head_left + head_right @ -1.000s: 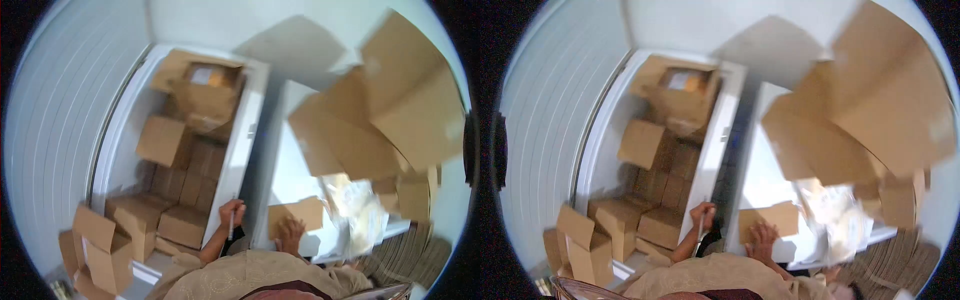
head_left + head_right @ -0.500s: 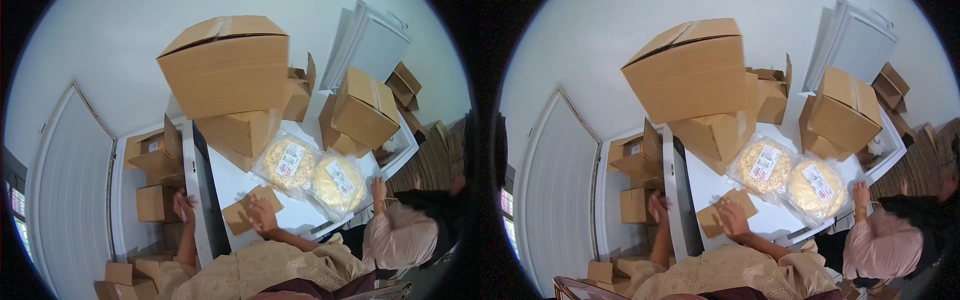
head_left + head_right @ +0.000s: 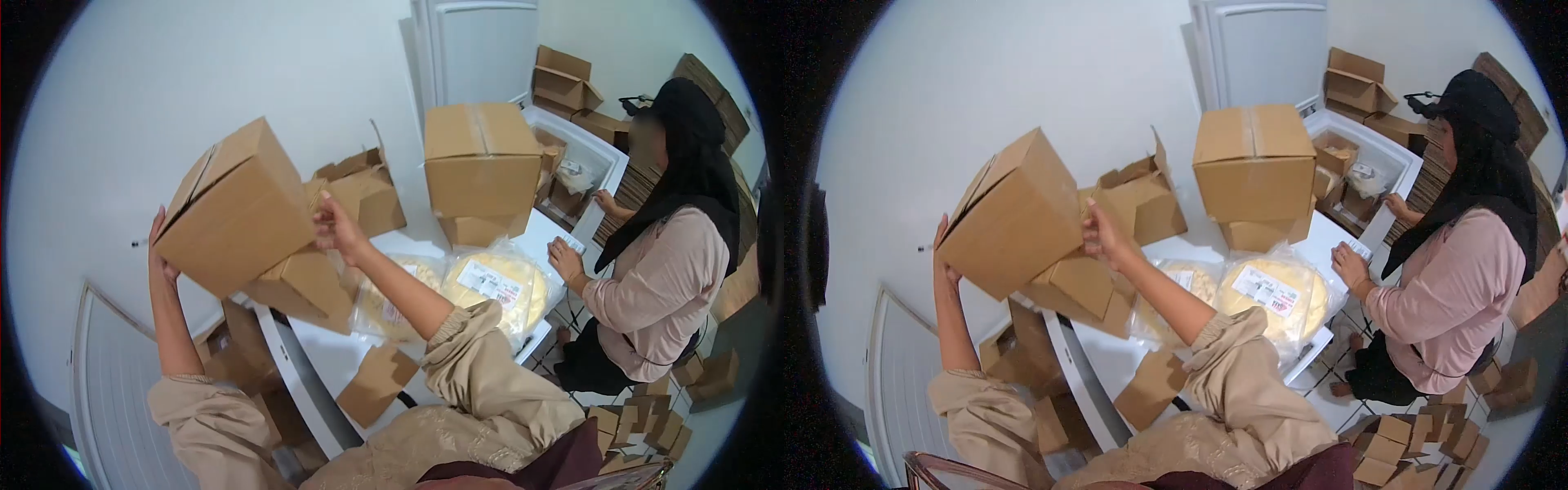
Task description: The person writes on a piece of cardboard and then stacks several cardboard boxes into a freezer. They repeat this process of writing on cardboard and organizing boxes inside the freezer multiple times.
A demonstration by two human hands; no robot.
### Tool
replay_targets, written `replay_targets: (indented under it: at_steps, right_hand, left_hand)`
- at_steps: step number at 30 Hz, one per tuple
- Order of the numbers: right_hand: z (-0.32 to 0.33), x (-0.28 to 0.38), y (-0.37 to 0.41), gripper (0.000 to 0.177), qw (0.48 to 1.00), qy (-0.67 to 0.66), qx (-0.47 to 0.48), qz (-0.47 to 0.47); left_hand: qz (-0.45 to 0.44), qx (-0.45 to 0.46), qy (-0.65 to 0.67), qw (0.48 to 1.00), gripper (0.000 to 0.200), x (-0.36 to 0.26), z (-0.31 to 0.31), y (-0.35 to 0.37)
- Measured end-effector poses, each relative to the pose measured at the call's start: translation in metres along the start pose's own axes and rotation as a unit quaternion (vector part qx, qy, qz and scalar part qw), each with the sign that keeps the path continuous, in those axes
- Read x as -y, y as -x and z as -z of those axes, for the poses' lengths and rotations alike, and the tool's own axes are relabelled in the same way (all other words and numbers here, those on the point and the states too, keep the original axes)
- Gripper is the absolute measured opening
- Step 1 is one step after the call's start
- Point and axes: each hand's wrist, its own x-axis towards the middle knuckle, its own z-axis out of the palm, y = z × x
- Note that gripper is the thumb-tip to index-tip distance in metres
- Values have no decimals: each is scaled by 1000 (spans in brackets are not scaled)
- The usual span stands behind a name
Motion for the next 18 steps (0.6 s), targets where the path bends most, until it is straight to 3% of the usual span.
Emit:
replay_targets:
  at_steps: [3,5,6,8,16,18]
  right_hand:
    - [-11,16,-9,49,999,27,-4,-19]
    - [-12,12,-22,48,983,170,60,38]
    - [-13,6,-26,48,983,170,60,38]
    - [-16,-6,-32,57,974,185,1,131]
    - [-6,-3,-11,55,994,70,50,67]
    - [11,-1,3,57,996,34,57,54]
  left_hand:
    - [-32,-43,41,998,40,7,-29,1]
    - [-36,-33,51,998,42,9,-16,-3]
    - [-38,-30,60,997,44,8,-15,-4]
    - [-39,-35,59,997,41,9,-15,-4]
    - [-52,-45,47,997,37,5,-4,3]
    - [-106,-200,-69,972,38,-7,3,9]
